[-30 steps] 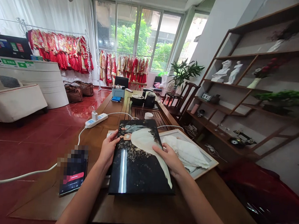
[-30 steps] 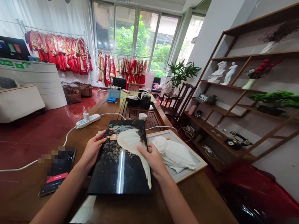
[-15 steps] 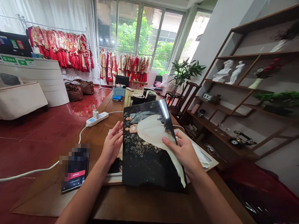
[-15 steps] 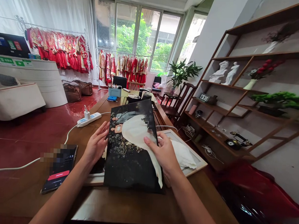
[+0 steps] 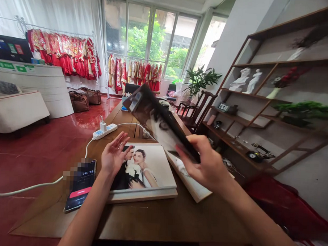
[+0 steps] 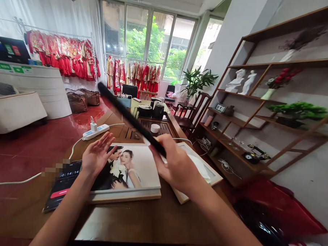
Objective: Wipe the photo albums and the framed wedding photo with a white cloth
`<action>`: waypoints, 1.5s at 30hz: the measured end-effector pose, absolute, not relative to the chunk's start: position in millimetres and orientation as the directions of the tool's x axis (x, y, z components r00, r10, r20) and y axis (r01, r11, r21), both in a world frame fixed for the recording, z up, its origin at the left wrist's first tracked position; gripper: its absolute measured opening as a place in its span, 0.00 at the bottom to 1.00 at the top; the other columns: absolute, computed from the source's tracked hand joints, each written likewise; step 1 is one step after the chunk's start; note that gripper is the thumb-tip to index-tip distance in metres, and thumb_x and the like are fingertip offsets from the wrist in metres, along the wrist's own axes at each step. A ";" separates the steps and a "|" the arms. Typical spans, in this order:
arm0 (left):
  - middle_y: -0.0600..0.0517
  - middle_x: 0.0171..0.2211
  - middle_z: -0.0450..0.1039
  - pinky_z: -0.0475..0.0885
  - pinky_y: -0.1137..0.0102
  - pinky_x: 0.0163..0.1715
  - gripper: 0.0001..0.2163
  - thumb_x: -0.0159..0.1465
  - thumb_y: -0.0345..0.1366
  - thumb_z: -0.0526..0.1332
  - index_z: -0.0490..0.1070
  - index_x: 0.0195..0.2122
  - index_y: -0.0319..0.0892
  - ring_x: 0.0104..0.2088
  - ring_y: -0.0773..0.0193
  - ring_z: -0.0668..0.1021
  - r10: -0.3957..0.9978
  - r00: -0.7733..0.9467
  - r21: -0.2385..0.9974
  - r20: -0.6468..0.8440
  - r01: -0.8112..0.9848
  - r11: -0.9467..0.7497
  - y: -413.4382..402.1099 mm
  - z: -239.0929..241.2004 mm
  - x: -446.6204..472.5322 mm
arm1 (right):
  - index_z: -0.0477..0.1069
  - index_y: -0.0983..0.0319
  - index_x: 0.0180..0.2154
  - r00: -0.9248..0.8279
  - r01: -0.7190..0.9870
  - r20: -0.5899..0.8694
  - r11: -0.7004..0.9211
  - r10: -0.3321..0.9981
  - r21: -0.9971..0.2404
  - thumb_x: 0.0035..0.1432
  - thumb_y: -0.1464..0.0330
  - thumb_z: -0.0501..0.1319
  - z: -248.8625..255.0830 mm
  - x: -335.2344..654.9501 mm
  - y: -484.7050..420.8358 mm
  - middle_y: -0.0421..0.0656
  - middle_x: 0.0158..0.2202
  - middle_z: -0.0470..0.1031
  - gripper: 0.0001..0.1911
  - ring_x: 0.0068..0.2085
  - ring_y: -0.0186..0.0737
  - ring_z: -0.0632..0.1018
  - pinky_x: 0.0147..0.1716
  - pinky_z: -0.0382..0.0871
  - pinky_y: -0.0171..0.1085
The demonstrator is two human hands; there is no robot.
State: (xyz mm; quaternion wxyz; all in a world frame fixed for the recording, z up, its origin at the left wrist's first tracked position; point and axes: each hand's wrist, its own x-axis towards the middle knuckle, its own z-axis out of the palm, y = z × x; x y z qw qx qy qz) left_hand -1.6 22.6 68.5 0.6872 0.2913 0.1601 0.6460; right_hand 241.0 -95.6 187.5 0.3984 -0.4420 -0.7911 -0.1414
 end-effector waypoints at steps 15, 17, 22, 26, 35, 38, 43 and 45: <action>0.48 0.51 0.74 0.68 0.68 0.52 0.20 0.56 0.35 0.61 0.72 0.51 0.40 0.54 0.57 0.72 0.999 -0.022 0.752 0.044 -0.657 -0.048 34.4 79.4 -24.3 | 0.66 0.64 0.39 -0.852 0.523 0.422 0.508 0.308 0.684 0.61 0.80 0.52 97.9 241.2 -78.8 0.54 0.41 0.76 0.08 0.44 0.51 0.78 0.38 0.71 0.47; 0.48 0.47 0.76 0.71 0.70 0.46 0.20 0.55 0.34 0.62 0.73 0.50 0.39 0.49 0.57 0.76 0.999 -0.036 0.803 0.036 -0.594 -0.050 36.6 76.2 -25.1 | 0.66 0.64 0.39 -0.855 0.519 0.411 0.518 0.317 0.680 0.61 0.80 0.52 89.8 239.8 -79.7 0.53 0.40 0.77 0.08 0.44 0.50 0.78 0.38 0.71 0.46; 0.49 0.42 0.78 0.70 0.69 0.44 0.22 0.52 0.34 0.68 0.74 0.50 0.41 0.44 0.56 0.78 0.998 0.020 0.929 0.055 -0.367 -0.044 39.4 66.7 -27.2 | 0.65 0.62 0.39 -0.867 0.497 0.379 0.529 0.323 0.688 0.61 0.79 0.54 75.4 234.7 -80.2 0.51 0.40 0.77 0.08 0.44 0.50 0.78 0.37 0.72 0.47; 0.49 0.49 0.75 0.60 0.69 0.58 0.20 0.47 0.27 0.71 0.78 0.43 0.44 0.56 0.57 0.70 0.989 0.002 0.960 0.147 -0.242 -0.142 38.3 64.4 -25.8 | 0.65 0.62 0.38 -0.867 0.497 0.378 0.511 0.324 0.701 0.61 0.78 0.53 66.8 231.4 -79.6 0.52 0.40 0.77 0.07 0.44 0.51 0.79 0.35 0.72 0.46; 0.48 0.49 0.75 0.65 0.65 0.56 0.23 0.44 0.20 0.70 0.77 0.43 0.44 0.54 0.55 0.72 0.991 0.055 0.965 0.125 -0.240 -0.109 33.8 61.1 -24.2 | 0.66 0.62 0.39 -0.863 0.504 0.375 0.545 0.338 0.670 0.62 0.78 0.53 54.1 229.2 -76.1 0.51 0.42 0.77 0.08 0.46 0.48 0.78 0.37 0.73 0.45; 0.48 0.48 0.75 0.61 0.67 0.58 0.23 0.45 0.21 0.70 0.77 0.44 0.45 0.57 0.56 0.70 0.984 0.033 0.973 0.172 -0.162 -0.165 37.3 55.9 -25.5 | 0.66 0.61 0.40 -0.865 0.501 0.368 0.554 0.340 0.665 0.62 0.77 0.53 50.0 229.7 -73.6 0.51 0.43 0.76 0.07 0.46 0.48 0.78 0.39 0.73 0.45; 0.47 0.50 0.74 0.54 0.63 0.62 0.23 0.48 0.24 0.70 0.77 0.45 0.47 0.58 0.56 0.69 0.979 0.042 0.974 0.201 -0.119 -0.195 43.8 47.7 -26.3 | 0.66 0.61 0.41 -0.881 0.472 0.343 0.556 0.327 0.683 0.63 0.76 0.52 48.0 233.6 -68.0 0.49 0.43 0.76 0.07 0.45 0.47 0.78 0.39 0.73 0.44; 0.47 0.49 0.74 0.54 0.63 0.62 0.22 0.47 0.24 0.69 0.77 0.45 0.46 0.58 0.56 0.69 0.979 0.038 0.969 0.202 -0.151 -0.194 45.2 46.7 -26.0 | 0.66 0.62 0.42 -0.884 0.468 0.335 0.573 0.327 0.673 0.63 0.75 0.53 49.0 235.1 -66.1 0.49 0.43 0.76 0.07 0.44 0.47 0.78 0.38 0.72 0.44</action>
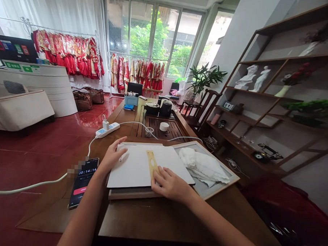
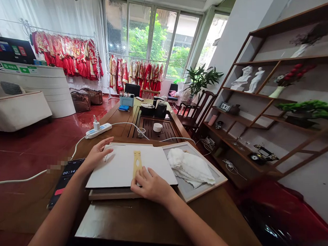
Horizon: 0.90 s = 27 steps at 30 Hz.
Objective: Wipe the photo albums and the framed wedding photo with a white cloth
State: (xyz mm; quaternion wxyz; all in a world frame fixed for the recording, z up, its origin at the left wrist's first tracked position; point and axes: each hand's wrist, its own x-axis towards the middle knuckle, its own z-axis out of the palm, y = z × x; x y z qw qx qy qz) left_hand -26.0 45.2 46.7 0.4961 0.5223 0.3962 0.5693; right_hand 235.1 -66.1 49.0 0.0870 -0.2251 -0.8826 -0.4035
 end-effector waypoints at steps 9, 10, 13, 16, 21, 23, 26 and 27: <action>0.48 0.49 0.74 0.58 0.65 0.60 0.22 0.46 0.24 0.68 0.77 0.43 0.46 0.57 0.57 0.70 0.985 -0.002 0.966 0.173 -0.196 -0.170 42.7 48.7 -23.0 | 0.66 0.65 0.44 -0.867 0.491 0.270 0.619 0.420 0.613 0.65 0.74 0.51 43.8 234.0 -67.7 0.53 0.46 0.73 0.08 0.47 0.50 0.75 0.40 0.69 0.48; 0.49 0.49 0.74 0.58 0.65 0.60 0.22 0.46 0.24 0.68 0.77 0.43 0.46 0.57 0.57 0.70 0.985 -0.005 0.967 0.174 -0.191 -0.172 42.2 48.7 -22.9 | 0.66 0.65 0.45 -0.861 0.499 0.266 0.626 0.433 0.599 0.65 0.74 0.51 42.7 233.8 -68.0 0.54 0.46 0.73 0.09 0.47 0.50 0.75 0.41 0.68 0.48; 0.49 0.50 0.74 0.59 0.62 0.60 0.22 0.47 0.28 0.68 0.76 0.46 0.46 0.57 0.55 0.70 0.982 0.016 0.976 0.190 -0.116 -0.187 42.1 47.5 -23.6 | 0.65 0.63 0.45 -0.850 0.514 0.227 0.655 0.475 0.554 0.65 0.73 0.51 42.1 233.0 -68.3 0.53 0.47 0.72 0.09 0.47 0.50 0.73 0.40 0.66 0.48; 0.49 0.53 0.72 0.59 0.59 0.59 0.24 0.50 0.33 0.66 0.73 0.50 0.46 0.59 0.54 0.68 0.973 0.057 0.975 0.222 -0.036 -0.220 44.2 44.6 -25.0 | 0.65 0.62 0.45 -0.834 0.530 0.156 0.690 0.529 0.492 0.64 0.72 0.50 45.8 230.7 -69.0 0.51 0.44 0.71 0.10 0.43 0.49 0.72 0.38 0.65 0.47; 0.47 0.55 0.70 0.60 0.61 0.58 0.26 0.51 0.36 0.65 0.71 0.53 0.43 0.57 0.55 0.70 0.963 0.079 0.966 0.257 0.015 -0.259 48.5 39.7 -26.5 | 0.64 0.61 0.43 -0.766 0.627 0.084 0.713 0.637 0.313 0.61 0.69 0.54 59.8 224.3 -72.9 0.48 0.42 0.68 0.07 0.41 0.49 0.69 0.37 0.63 0.45; 0.46 0.54 0.71 0.62 0.62 0.56 0.26 0.51 0.36 0.65 0.71 0.54 0.42 0.54 0.55 0.72 0.965 0.083 0.967 0.250 0.025 -0.253 48.8 39.2 -26.8 | 0.64 0.61 0.41 -0.752 0.649 0.059 0.722 0.656 0.239 0.59 0.68 0.57 67.6 221.4 -74.4 0.47 0.42 0.67 0.08 0.41 0.48 0.68 0.37 0.63 0.44; 0.47 0.52 0.72 0.65 0.63 0.53 0.26 0.51 0.37 0.65 0.71 0.53 0.42 0.52 0.56 0.74 0.968 0.072 0.969 0.241 0.034 -0.244 48.1 39.4 -27.1 | 0.63 0.61 0.41 -0.745 0.662 0.031 0.733 0.667 0.158 0.56 0.71 0.59 78.1 217.1 -75.8 0.47 0.44 0.66 0.10 0.42 0.47 0.67 0.40 0.65 0.42; 0.47 0.51 0.73 0.66 0.63 0.52 0.26 0.50 0.37 0.65 0.71 0.53 0.42 0.51 0.56 0.74 0.969 0.069 0.970 0.236 0.039 -0.239 47.9 39.3 -27.2 | 0.63 0.61 0.41 -0.740 0.668 0.025 0.730 0.672 0.142 0.55 0.72 0.59 80.6 215.8 -76.0 0.47 0.44 0.66 0.11 0.43 0.47 0.67 0.41 0.65 0.42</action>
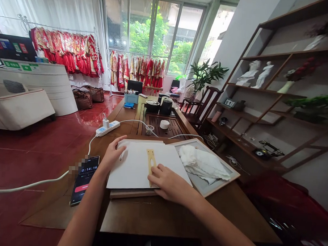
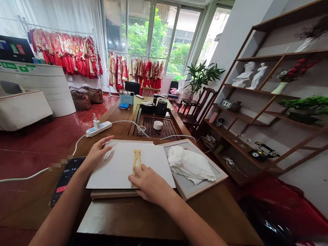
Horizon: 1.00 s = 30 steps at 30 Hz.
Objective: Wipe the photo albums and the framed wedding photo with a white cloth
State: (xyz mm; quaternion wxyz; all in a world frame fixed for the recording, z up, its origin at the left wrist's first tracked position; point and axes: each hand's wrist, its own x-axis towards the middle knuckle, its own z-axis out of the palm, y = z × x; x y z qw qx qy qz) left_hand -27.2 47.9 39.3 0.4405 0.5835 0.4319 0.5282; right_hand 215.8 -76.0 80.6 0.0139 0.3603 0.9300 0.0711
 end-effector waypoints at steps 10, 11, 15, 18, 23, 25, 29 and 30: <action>0.48 0.42 0.76 0.70 0.66 0.43 0.25 0.51 0.36 0.63 0.71 0.52 0.40 0.41 0.59 0.77 0.975 0.062 0.970 0.214 0.102 -0.219 44.9 38.9 -26.0 | 0.62 0.62 0.43 -0.690 0.723 0.005 0.689 0.724 0.045 0.51 0.77 0.58 85.1 212.8 -79.7 0.49 0.48 0.63 0.15 0.47 0.49 0.66 0.44 0.66 0.44; 0.48 0.42 0.76 0.70 0.66 0.43 0.25 0.51 0.36 0.63 0.71 0.52 0.40 0.41 0.59 0.77 0.976 0.062 0.971 0.210 0.106 -0.216 44.1 39.3 -25.5 | 0.61 0.62 0.43 -0.682 0.731 0.003 0.681 0.732 0.035 0.51 0.77 0.58 85.8 212.4 -80.4 0.49 0.48 0.63 0.16 0.48 0.50 0.65 0.45 0.66 0.44; 0.47 0.41 0.76 0.71 0.64 0.43 0.24 0.51 0.35 0.62 0.72 0.51 0.40 0.40 0.57 0.77 0.980 0.062 0.975 0.187 0.111 -0.193 43.2 38.1 -24.2 | 0.62 0.62 0.43 -0.662 0.749 -0.025 0.662 0.749 0.014 0.49 0.80 0.56 89.6 210.3 -82.2 0.51 0.50 0.62 0.18 0.50 0.51 0.65 0.46 0.67 0.46; 0.46 0.44 0.75 0.69 0.63 0.46 0.23 0.51 0.34 0.61 0.73 0.50 0.41 0.43 0.56 0.77 0.979 0.050 0.968 0.198 0.149 -0.204 46.1 33.8 -25.4 | 0.61 0.63 0.44 -0.651 0.759 -0.037 0.650 0.759 -0.020 0.50 0.80 0.56 91.8 210.7 -82.5 0.51 0.51 0.62 0.18 0.51 0.51 0.64 0.47 0.67 0.47; 0.46 0.48 0.72 0.65 0.60 0.52 0.21 0.52 0.31 0.59 0.72 0.49 0.42 0.48 0.55 0.74 0.971 0.032 0.942 0.236 0.238 -0.236 51.7 26.7 -28.0 | 0.61 0.62 0.44 -0.643 0.765 -0.066 0.636 0.763 -0.102 0.52 0.80 0.57 92.7 215.4 -81.3 0.49 0.50 0.62 0.17 0.53 0.49 0.63 0.48 0.69 0.45; 0.46 0.48 0.71 0.64 0.60 0.54 0.20 0.53 0.31 0.59 0.73 0.49 0.43 0.51 0.54 0.73 0.968 0.020 0.927 0.252 0.282 -0.247 52.2 25.9 -27.6 | 0.61 0.62 0.44 -0.636 0.769 -0.063 0.625 0.769 -0.129 0.52 0.79 0.58 92.7 217.2 -81.2 0.49 0.50 0.62 0.17 0.53 0.49 0.64 0.48 0.69 0.44; 0.46 0.48 0.67 0.59 0.59 0.59 0.19 0.53 0.31 0.61 0.73 0.48 0.44 0.56 0.53 0.68 0.964 -0.027 0.907 0.263 0.349 -0.238 50.3 27.4 -25.0 | 0.62 0.61 0.45 -0.633 0.761 -0.023 0.618 0.773 -0.197 0.53 0.75 0.62 94.7 221.5 -84.8 0.48 0.51 0.63 0.17 0.54 0.47 0.65 0.50 0.68 0.44; 0.46 0.49 0.66 0.58 0.59 0.59 0.19 0.53 0.31 0.61 0.72 0.48 0.44 0.57 0.53 0.67 0.965 -0.036 0.907 0.261 0.352 -0.232 49.6 27.9 -24.3 | 0.62 0.60 0.45 -0.634 0.754 -0.006 0.617 0.773 -0.224 0.54 0.72 0.63 95.8 223.2 -86.2 0.48 0.52 0.63 0.16 0.53 0.46 0.66 0.51 0.67 0.43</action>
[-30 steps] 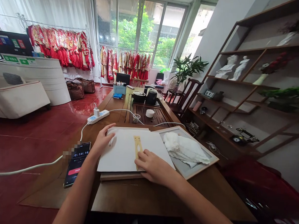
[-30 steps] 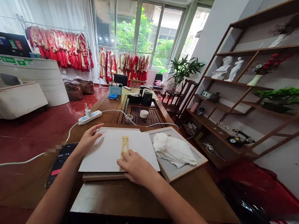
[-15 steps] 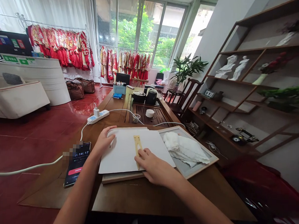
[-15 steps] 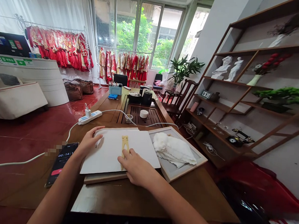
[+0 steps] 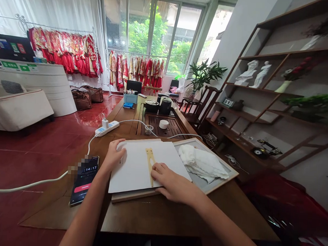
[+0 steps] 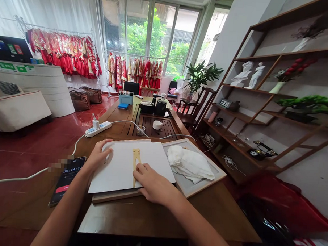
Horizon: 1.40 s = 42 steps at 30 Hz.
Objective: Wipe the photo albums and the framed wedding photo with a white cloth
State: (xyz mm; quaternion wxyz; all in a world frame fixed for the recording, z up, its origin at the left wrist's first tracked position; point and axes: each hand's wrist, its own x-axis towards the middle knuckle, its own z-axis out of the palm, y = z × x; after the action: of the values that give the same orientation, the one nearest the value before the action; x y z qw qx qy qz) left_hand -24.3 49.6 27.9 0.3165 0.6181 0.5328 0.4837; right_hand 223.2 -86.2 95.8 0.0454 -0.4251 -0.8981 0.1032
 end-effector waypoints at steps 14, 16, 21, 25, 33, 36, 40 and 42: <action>0.44 0.51 0.66 0.58 0.56 0.60 0.20 0.55 0.32 0.61 0.70 0.51 0.41 0.57 0.51 0.67 0.950 0.057 0.828 0.308 0.475 -0.297 56.3 27.2 -24.8 | 0.60 0.56 0.58 -0.123 0.992 0.334 0.102 0.934 0.081 0.57 0.54 0.56 77.9 359.0 -58.0 0.52 0.59 0.64 0.29 0.58 0.58 0.66 0.53 0.59 0.57; 0.43 0.51 0.66 0.59 0.56 0.60 0.21 0.55 0.32 0.60 0.69 0.52 0.40 0.57 0.50 0.67 0.950 0.064 0.824 0.307 0.481 -0.299 58.5 27.7 -24.7 | 0.57 0.55 0.61 -0.079 0.995 0.283 0.057 0.956 0.083 0.54 0.50 0.57 68.7 378.2 -55.9 0.52 0.61 0.62 0.36 0.59 0.60 0.65 0.53 0.59 0.58; 0.43 0.52 0.67 0.59 0.58 0.60 0.21 0.56 0.33 0.60 0.68 0.53 0.40 0.57 0.52 0.68 0.940 0.103 0.794 0.326 0.509 -0.331 62.4 28.3 -23.4 | 0.46 0.56 0.66 -0.131 0.991 0.169 0.134 0.977 -0.003 0.51 0.48 0.60 51.1 395.1 -51.0 0.52 0.63 0.60 0.46 0.60 0.57 0.66 0.53 0.62 0.52; 0.43 0.55 0.64 0.55 0.56 0.61 0.20 0.58 0.36 0.59 0.69 0.52 0.41 0.60 0.51 0.64 0.922 0.110 0.743 0.371 0.561 -0.365 61.6 26.2 -23.1 | 0.44 0.56 0.67 -0.120 0.992 0.200 0.127 0.972 -0.022 0.54 0.53 0.58 41.4 395.2 -47.4 0.50 0.59 0.66 0.44 0.56 0.56 0.71 0.50 0.63 0.50; 0.38 0.59 0.63 0.56 0.50 0.59 0.22 0.65 0.47 0.54 0.67 0.56 0.42 0.60 0.45 0.64 0.858 0.440 0.376 0.265 0.772 -0.512 19.3 38.6 5.0 | 0.51 0.59 0.65 -0.117 0.993 0.316 0.106 0.942 0.051 0.52 0.61 0.58 25.3 399.4 -41.7 0.52 0.53 0.72 0.39 0.50 0.57 0.74 0.46 0.65 0.49; 0.40 0.64 0.57 0.49 0.49 0.62 0.26 0.65 0.51 0.52 0.61 0.61 0.44 0.65 0.46 0.57 0.846 0.483 0.379 0.228 0.756 -0.534 -3.4 43.1 28.4 | 0.51 0.59 0.65 -0.079 0.996 0.363 0.062 0.928 0.058 0.53 0.64 0.56 25.5 400.1 -38.8 0.52 0.53 0.72 0.38 0.51 0.58 0.73 0.46 0.65 0.50; 0.39 0.66 0.52 0.43 0.48 0.63 0.31 0.65 0.54 0.49 0.55 0.65 0.42 0.67 0.45 0.52 0.859 0.469 0.390 0.204 0.767 -0.511 -16.0 40.3 43.7 | 0.51 0.61 0.64 -0.025 1.000 0.483 0.021 0.875 0.015 0.55 0.62 0.56 44.6 396.6 -34.6 0.52 0.56 0.69 0.36 0.53 0.57 0.72 0.48 0.65 0.50; 0.40 0.66 0.51 0.42 0.48 0.63 0.32 0.66 0.54 0.48 0.54 0.65 0.41 0.67 0.46 0.51 0.861 0.468 0.382 0.200 0.772 -0.508 -16.1 38.3 43.9 | 0.51 0.60 0.63 -0.028 0.998 0.563 0.055 0.826 -0.031 0.55 0.59 0.57 60.4 387.2 -32.8 0.50 0.58 0.68 0.36 0.54 0.55 0.71 0.50 0.64 0.47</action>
State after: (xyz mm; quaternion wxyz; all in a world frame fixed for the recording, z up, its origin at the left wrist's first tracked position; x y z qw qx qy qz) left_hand 43.9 -16.1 38.3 0.1198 0.8482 0.4812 0.1861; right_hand 387.2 -32.8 60.4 0.2244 -0.6599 -0.6909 -0.1919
